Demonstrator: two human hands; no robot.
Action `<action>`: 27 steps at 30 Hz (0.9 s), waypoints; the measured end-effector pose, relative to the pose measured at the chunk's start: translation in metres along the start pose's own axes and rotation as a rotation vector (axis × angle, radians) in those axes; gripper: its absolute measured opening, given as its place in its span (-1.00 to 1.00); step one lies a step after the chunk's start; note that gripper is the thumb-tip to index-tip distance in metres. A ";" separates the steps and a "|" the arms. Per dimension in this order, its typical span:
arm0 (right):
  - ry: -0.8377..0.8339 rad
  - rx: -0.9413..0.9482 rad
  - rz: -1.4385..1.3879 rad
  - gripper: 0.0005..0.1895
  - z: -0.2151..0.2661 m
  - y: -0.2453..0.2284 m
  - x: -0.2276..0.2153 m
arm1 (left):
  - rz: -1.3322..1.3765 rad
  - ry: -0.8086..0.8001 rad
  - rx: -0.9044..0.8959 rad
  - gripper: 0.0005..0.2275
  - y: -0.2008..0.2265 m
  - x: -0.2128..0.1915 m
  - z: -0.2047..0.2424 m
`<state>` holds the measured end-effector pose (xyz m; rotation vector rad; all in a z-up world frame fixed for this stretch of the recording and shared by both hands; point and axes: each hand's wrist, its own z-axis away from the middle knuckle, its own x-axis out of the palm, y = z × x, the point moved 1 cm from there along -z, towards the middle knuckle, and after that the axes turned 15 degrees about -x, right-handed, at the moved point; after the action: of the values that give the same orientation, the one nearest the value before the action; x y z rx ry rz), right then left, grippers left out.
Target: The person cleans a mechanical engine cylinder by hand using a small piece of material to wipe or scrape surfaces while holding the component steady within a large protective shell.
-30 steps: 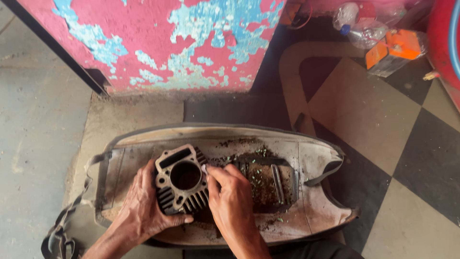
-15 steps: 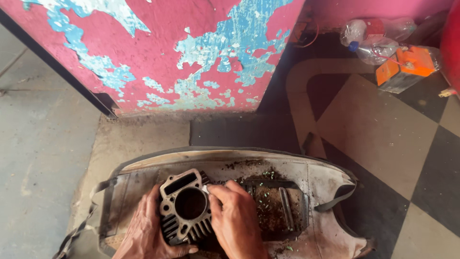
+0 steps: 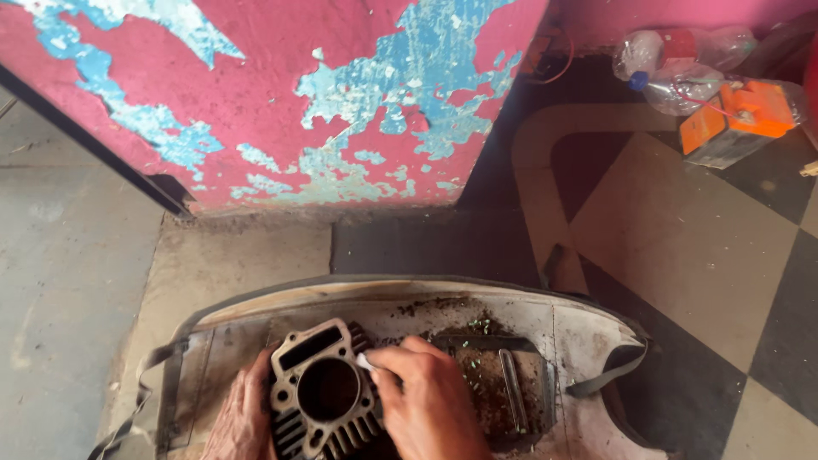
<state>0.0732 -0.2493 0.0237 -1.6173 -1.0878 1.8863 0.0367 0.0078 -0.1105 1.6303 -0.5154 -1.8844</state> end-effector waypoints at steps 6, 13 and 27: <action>0.033 0.052 -0.132 -0.79 -0.004 0.010 -0.006 | 0.070 0.013 -0.152 -0.24 -0.004 0.006 0.002; 0.080 -0.046 -0.126 -0.83 -0.002 0.007 -0.008 | 0.034 0.058 -0.093 -0.23 0.000 0.005 -0.001; -0.012 0.201 -0.040 -0.72 -0.007 -0.019 0.015 | 0.064 0.079 -0.028 -0.35 0.015 -0.002 0.002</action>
<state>0.0732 -0.2246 0.0285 -1.4636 -0.8958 1.9140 0.0372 -0.0020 -0.0994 1.6439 -0.4999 -1.7653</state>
